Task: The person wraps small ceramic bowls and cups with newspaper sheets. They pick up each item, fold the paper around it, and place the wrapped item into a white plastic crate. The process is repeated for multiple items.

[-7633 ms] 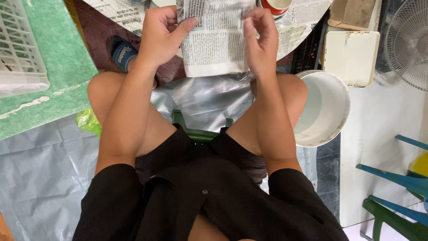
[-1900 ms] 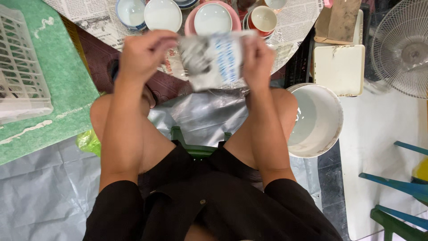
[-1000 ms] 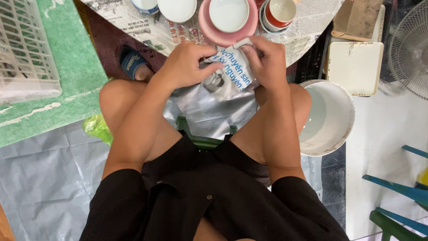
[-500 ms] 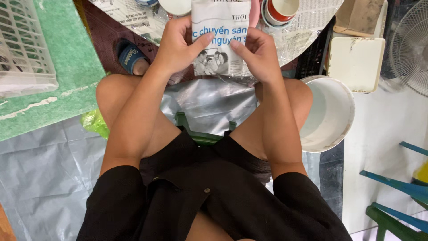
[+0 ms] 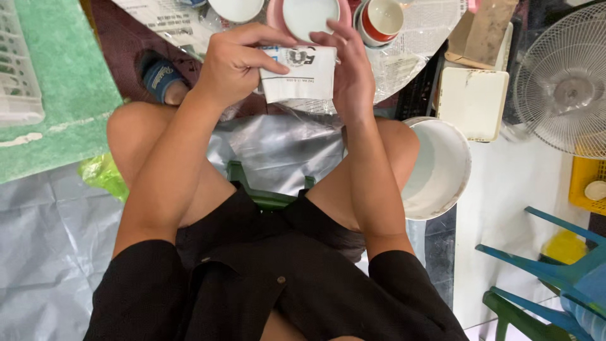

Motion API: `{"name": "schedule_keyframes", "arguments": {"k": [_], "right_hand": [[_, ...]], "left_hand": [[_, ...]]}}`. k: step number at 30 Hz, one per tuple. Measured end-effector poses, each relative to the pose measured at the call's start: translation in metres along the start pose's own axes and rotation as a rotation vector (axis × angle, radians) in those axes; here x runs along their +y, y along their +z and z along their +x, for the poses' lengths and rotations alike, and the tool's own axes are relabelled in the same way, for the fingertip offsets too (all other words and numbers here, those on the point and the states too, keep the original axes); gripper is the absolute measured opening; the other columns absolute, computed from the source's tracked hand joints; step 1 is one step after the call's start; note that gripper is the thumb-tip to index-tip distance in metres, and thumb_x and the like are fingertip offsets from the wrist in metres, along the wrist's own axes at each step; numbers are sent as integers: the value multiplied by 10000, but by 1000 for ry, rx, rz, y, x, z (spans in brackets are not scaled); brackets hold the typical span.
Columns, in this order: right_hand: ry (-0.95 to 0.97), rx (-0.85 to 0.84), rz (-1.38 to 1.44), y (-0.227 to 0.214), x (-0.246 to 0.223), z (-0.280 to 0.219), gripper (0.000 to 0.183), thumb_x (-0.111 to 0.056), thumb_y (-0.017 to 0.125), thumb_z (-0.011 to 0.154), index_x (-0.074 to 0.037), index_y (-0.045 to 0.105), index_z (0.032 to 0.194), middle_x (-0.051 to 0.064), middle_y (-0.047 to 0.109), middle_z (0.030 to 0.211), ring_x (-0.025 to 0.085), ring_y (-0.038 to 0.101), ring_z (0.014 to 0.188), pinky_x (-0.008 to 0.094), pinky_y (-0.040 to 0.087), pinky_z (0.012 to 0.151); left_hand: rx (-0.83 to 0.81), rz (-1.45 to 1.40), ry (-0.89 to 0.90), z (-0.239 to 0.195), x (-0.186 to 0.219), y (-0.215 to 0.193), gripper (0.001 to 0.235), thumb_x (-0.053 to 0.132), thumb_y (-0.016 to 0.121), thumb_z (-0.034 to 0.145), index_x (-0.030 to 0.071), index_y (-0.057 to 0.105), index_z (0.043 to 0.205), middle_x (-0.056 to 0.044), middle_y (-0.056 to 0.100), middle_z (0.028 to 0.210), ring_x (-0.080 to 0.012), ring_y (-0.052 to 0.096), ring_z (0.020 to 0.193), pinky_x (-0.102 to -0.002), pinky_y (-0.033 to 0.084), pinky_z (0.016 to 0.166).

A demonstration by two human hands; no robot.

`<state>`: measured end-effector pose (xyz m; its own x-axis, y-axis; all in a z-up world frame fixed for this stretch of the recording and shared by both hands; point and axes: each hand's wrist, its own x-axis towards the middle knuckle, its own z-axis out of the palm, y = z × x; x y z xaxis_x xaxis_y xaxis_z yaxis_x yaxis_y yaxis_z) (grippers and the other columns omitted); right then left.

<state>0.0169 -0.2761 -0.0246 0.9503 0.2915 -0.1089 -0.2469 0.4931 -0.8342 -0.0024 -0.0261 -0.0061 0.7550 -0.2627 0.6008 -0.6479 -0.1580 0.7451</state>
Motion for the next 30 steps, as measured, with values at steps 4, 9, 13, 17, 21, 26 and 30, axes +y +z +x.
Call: {"name": "schedule_keyframes", "arguments": {"k": [4, 9, 13, 17, 21, 26, 30], "right_hand": [[51, -53, -334, 12, 1, 2, 208, -112, 610, 1038, -51, 617, 1237, 107, 720, 1144, 147, 699, 1019, 295, 580, 900], [-179, -17, -708, 5, 16, -4, 141, -42, 669, 1062, -9, 631, 1194, 3, 672, 978, 59, 573, 828, 227, 473, 712], [-352, -78, -656, -3, 32, -4, 139, -3, 645, 1063, 6, 612, 1198, 1, 663, 1022, 52, 590, 905, 217, 490, 787], [-330, -38, -713, 3, 46, -10, 63, 7, 666, 1053, 11, 648, 1112, -10, 666, 910, 52, 572, 789, 218, 469, 699], [-301, -184, -758, 33, 54, -16, 187, 2, 728, 961, 26, 677, 1139, 0, 705, 939, 65, 638, 805, 222, 520, 702], [-422, -379, -909, 78, 54, -36, 145, 25, 770, 954, 38, 746, 1096, 52, 756, 927, 93, 685, 793, 248, 554, 716], [-213, -482, -757, 119, 56, -45, 231, 53, 708, 986, 28, 675, 1213, 95, 730, 1064, 117, 690, 896, 264, 566, 781]], "left_hand": [[-12, 77, 31, 7, 6, -3, 324, -155, 680, 820, 74, 820, 1000, -127, 749, 1225, -288, 741, 1118, -332, 584, 947], [-182, -201, -201, 11, 23, -29, 541, 29, 658, 694, 65, 617, 1233, -147, 671, 1160, -287, 686, 994, -312, 558, 852], [-39, 53, -155, 7, 38, -30, 275, 129, 746, 994, 43, 708, 1252, -151, 742, 1068, -261, 726, 915, -343, 556, 839], [-13, 171, -374, -26, 59, -42, 186, 157, 771, 944, 76, 780, 1111, -143, 761, 897, -239, 722, 686, -336, 546, 657], [58, 197, -351, -52, 83, -65, 189, 141, 754, 949, 61, 766, 1120, -145, 760, 936, -255, 748, 763, -329, 565, 697], [135, 386, -339, -84, 114, -106, 147, 124, 747, 952, 53, 772, 1079, -124, 770, 958, -266, 750, 829, -332, 572, 725], [35, 436, -472, -106, 136, -149, 101, 127, 774, 934, 54, 788, 1003, -96, 771, 856, -228, 708, 673, -342, 532, 637]]}}
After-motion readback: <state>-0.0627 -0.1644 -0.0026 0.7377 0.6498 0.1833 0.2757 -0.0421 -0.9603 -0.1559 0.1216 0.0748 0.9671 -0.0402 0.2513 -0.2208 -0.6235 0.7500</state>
